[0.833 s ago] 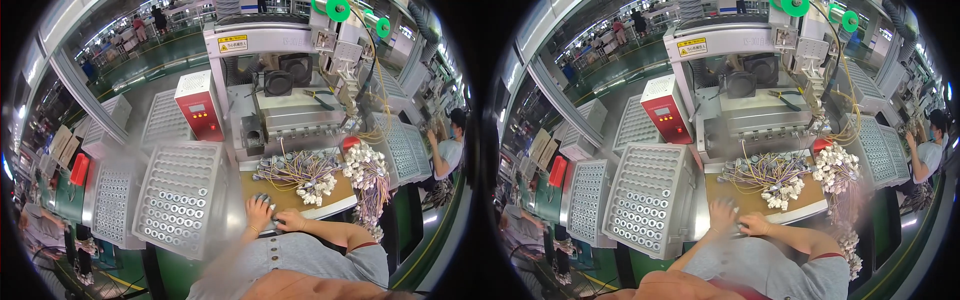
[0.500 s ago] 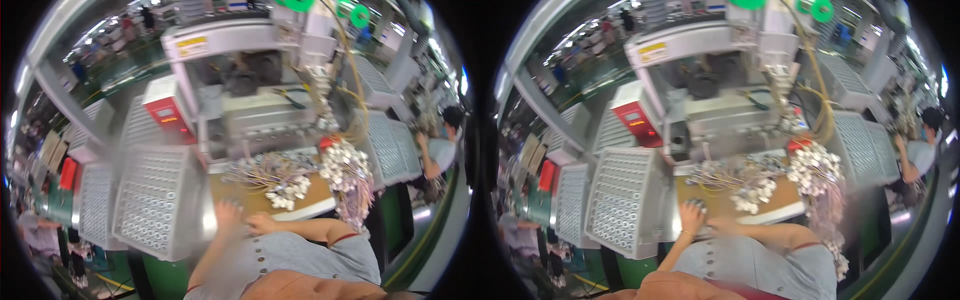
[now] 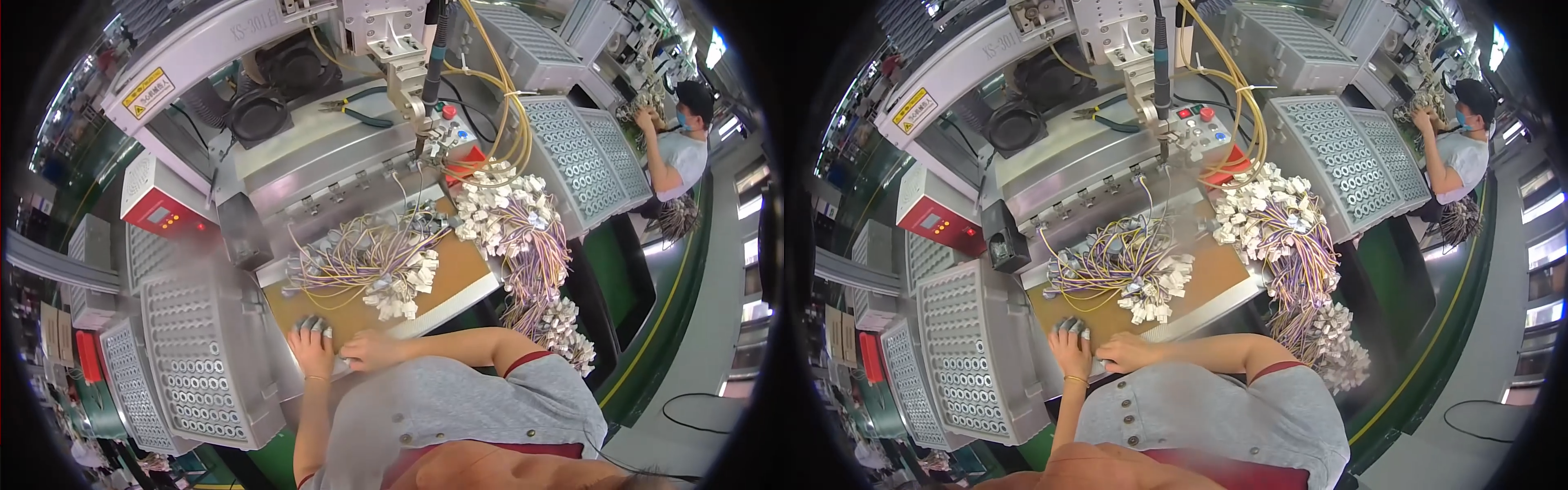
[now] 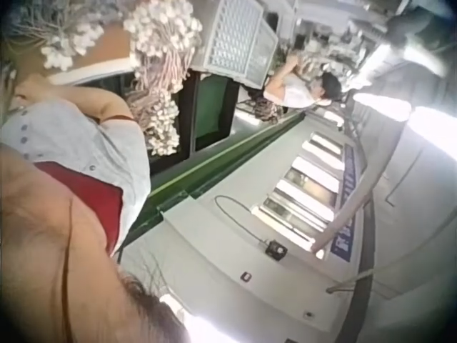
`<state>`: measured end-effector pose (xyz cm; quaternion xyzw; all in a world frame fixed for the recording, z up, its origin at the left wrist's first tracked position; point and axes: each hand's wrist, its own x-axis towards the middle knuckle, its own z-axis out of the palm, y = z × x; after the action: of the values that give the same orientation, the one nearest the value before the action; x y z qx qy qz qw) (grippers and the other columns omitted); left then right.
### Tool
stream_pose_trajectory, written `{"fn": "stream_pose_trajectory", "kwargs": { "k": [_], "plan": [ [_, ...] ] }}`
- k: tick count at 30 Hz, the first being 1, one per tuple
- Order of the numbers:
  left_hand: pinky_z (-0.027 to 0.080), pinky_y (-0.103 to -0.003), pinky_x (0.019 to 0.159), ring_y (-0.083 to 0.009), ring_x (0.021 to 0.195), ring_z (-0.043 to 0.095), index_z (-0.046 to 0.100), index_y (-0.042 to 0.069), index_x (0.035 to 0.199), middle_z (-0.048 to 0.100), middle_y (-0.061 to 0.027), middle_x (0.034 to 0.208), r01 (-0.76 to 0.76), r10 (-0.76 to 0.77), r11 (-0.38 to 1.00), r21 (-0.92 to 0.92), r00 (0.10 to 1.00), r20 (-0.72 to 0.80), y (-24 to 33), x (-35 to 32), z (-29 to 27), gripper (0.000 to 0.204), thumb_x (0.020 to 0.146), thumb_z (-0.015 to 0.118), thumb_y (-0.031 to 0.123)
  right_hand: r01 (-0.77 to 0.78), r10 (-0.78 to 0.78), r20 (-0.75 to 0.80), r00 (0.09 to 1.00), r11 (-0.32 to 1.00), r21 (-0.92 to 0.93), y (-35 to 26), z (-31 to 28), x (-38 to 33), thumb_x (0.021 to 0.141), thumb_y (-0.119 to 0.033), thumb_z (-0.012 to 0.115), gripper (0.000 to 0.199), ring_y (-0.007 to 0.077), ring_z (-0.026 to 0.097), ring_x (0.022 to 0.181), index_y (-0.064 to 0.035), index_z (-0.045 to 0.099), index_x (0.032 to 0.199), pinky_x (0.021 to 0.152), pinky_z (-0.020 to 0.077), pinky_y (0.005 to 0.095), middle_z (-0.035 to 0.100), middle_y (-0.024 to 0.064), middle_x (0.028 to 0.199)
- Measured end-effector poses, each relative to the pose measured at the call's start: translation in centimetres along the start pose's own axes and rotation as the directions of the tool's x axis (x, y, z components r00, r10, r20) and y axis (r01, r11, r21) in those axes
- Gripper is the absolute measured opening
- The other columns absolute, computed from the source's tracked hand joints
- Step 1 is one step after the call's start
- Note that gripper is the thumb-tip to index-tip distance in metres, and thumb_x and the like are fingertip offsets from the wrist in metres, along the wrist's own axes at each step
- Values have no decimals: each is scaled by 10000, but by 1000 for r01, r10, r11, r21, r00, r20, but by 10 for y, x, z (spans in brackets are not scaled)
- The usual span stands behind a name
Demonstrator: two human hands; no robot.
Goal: The person takes cylindrical components from a tray, attaches them onto wire harness connectors by hand, and inserts the connectors into a machine fixture.
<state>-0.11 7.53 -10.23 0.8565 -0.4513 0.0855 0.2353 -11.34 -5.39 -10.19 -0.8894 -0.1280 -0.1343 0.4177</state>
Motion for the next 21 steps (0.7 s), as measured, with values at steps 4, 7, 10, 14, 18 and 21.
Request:
{"fn": "stream_pose_trajectory", "kwargs": {
  "k": [4, 7, 10, 14, 18, 21],
  "plan": [
    [313, -510, 883, -353, 1000, 424, 549, 60, 867, 511, -100, 983, 23, -23, 1000, 5, 1000, 7, 0, -3, -1, 210, 674, 604, 122, -33, 31, 49, 998, 999, 40, -1, -1, 1, 679, -188, 587, 185, 303, 529, 678, -57, 487, 764, 608, 418, 408, 533, 98, 703],
    [310, -512, 884, -354, 1002, 422, 549, 61, 872, 511, -101, 981, 24, -24, 1000, -12, 1000, 2, 2, 2, -4, 216, 672, 606, 120, -35, 33, 55, 998, 999, 37, -2, -4, 3, 679, -189, 588, 186, 303, 526, 670, -57, 485, 760, 605, 416, 407, 532, 97, 699],
    [315, -507, 875, -352, 995, 420, 551, 59, 880, 510, -102, 979, 22, -21, 1000, -15, 1000, 22, -3, -1, -4, 230, 669, 611, 127, -39, 37, 65, 997, 999, 32, -2, -3, 5, 677, -189, 588, 185, 303, 526, 670, -58, 483, 754, 606, 417, 405, 531, 97, 697],
    [327, -471, 868, -333, 980, 428, 561, 49, 916, 515, -106, 999, -47, 51, 998, -39, 992, 119, 4, 15, -25, 288, 654, 626, 152, -31, 30, 39, 999, 999, 28, 0, 2, 6, 675, -187, 587, 178, 303, 527, 669, -61, 483, 744, 604, 420, 402, 529, 95, 693],
    [335, -429, 875, -299, 985, 438, 572, 43, 942, 524, -105, 1020, -271, 264, 962, -31, 898, 351, -9, 34, -63, 326, 651, 630, 177, -40, 40, 14, 999, 999, 10, 1, 4, 5, 672, -188, 588, 176, 300, 532, 658, -63, 488, 745, 595, 426, 397, 533, 89, 687],
    [351, -390, 869, -255, 979, 466, 597, 39, 898, 556, -92, 992, -316, 288, 948, -38, 804, 521, -26, 37, -73, 301, 648, 621, 206, -45, 45, 0, 999, 999, -28, -2, 2, 6, 682, -196, 591, 178, 283, 548, 657, -70, 508, 777, 593, 437, 386, 549, 79, 692]
  ]
}}
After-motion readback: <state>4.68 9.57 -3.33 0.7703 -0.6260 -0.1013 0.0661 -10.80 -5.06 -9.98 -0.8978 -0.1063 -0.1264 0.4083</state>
